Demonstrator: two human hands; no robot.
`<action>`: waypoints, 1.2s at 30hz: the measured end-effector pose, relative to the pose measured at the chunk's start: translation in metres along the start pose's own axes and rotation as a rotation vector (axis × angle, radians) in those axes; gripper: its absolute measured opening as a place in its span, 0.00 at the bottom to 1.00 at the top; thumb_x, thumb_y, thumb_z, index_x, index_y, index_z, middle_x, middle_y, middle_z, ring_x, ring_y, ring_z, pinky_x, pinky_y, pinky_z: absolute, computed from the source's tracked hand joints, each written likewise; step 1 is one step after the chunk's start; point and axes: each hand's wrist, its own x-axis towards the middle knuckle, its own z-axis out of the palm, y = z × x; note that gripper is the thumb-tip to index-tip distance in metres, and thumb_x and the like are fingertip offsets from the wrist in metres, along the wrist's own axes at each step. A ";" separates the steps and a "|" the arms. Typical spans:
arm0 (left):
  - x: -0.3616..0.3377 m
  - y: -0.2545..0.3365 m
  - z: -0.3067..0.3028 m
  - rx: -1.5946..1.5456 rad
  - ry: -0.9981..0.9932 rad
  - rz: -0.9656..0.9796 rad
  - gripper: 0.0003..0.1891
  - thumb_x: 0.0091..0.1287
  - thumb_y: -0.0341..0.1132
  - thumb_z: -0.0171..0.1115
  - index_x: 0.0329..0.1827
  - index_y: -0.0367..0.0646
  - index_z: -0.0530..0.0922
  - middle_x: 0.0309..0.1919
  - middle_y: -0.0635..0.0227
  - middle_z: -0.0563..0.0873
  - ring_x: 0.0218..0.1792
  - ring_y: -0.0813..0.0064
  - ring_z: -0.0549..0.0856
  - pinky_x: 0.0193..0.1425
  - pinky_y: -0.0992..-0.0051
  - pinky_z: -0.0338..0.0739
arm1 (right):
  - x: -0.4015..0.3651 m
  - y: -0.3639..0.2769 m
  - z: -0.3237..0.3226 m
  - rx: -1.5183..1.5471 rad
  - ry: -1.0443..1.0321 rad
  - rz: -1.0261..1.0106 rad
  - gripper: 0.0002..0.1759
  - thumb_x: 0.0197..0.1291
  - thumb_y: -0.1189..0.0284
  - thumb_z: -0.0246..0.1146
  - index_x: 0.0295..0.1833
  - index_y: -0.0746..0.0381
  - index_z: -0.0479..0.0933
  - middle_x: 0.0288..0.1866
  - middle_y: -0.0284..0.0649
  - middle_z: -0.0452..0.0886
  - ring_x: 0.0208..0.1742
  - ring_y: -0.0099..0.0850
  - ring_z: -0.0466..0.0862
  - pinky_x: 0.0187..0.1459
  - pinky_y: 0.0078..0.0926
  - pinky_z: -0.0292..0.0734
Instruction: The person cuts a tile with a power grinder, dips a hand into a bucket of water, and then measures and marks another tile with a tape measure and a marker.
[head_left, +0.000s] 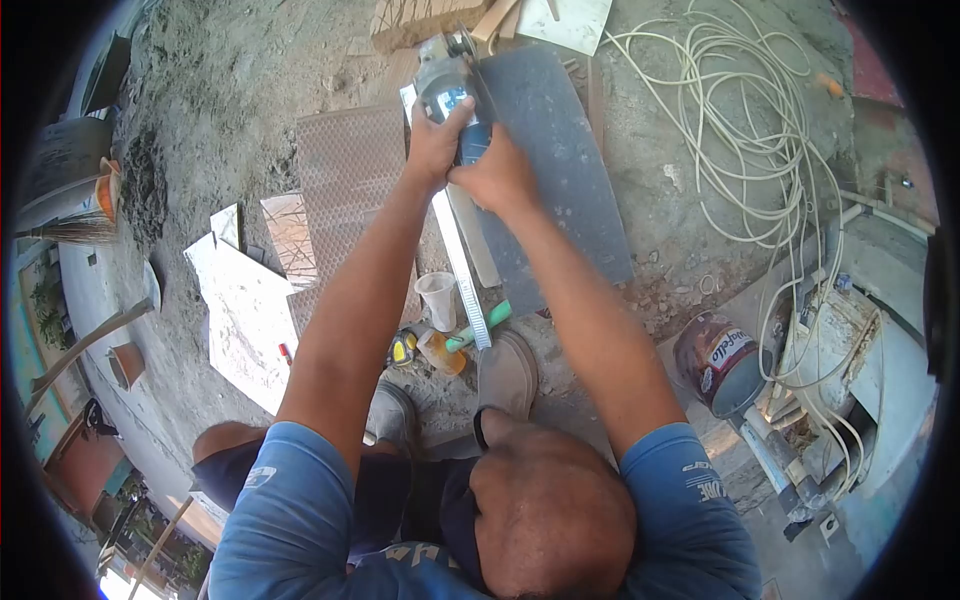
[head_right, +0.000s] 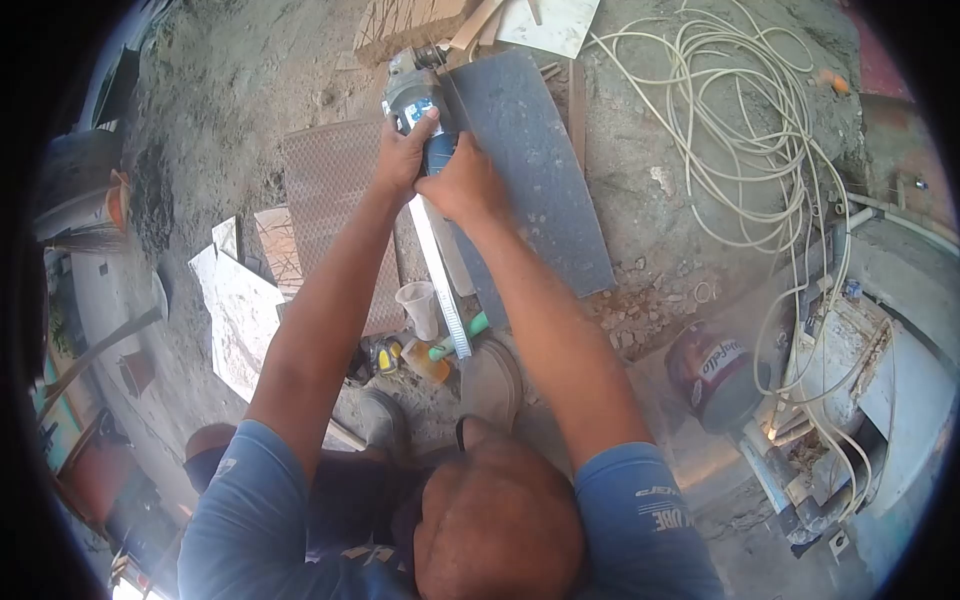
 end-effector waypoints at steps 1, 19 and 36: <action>-0.003 0.004 0.004 -0.005 0.035 -0.004 0.40 0.62 0.43 0.74 0.68 0.34 0.59 0.52 0.52 0.77 0.45 0.67 0.83 0.43 0.70 0.83 | -0.001 0.000 -0.001 0.005 0.011 0.006 0.40 0.44 0.61 0.73 0.62 0.66 0.69 0.57 0.55 0.82 0.58 0.50 0.83 0.58 0.42 0.79; -0.003 -0.004 0.001 -0.005 0.069 0.031 0.36 0.62 0.42 0.75 0.65 0.35 0.63 0.45 0.56 0.81 0.36 0.72 0.85 0.35 0.73 0.83 | -0.002 0.003 0.005 0.001 0.038 0.005 0.39 0.45 0.61 0.72 0.61 0.66 0.69 0.55 0.56 0.82 0.57 0.50 0.83 0.57 0.42 0.79; -0.003 -0.004 0.002 -0.018 0.070 0.032 0.35 0.62 0.42 0.75 0.65 0.35 0.64 0.45 0.56 0.81 0.36 0.72 0.85 0.36 0.73 0.83 | -0.003 0.000 0.004 -0.007 0.026 0.031 0.38 0.44 0.61 0.73 0.61 0.66 0.70 0.55 0.55 0.83 0.57 0.50 0.84 0.56 0.42 0.80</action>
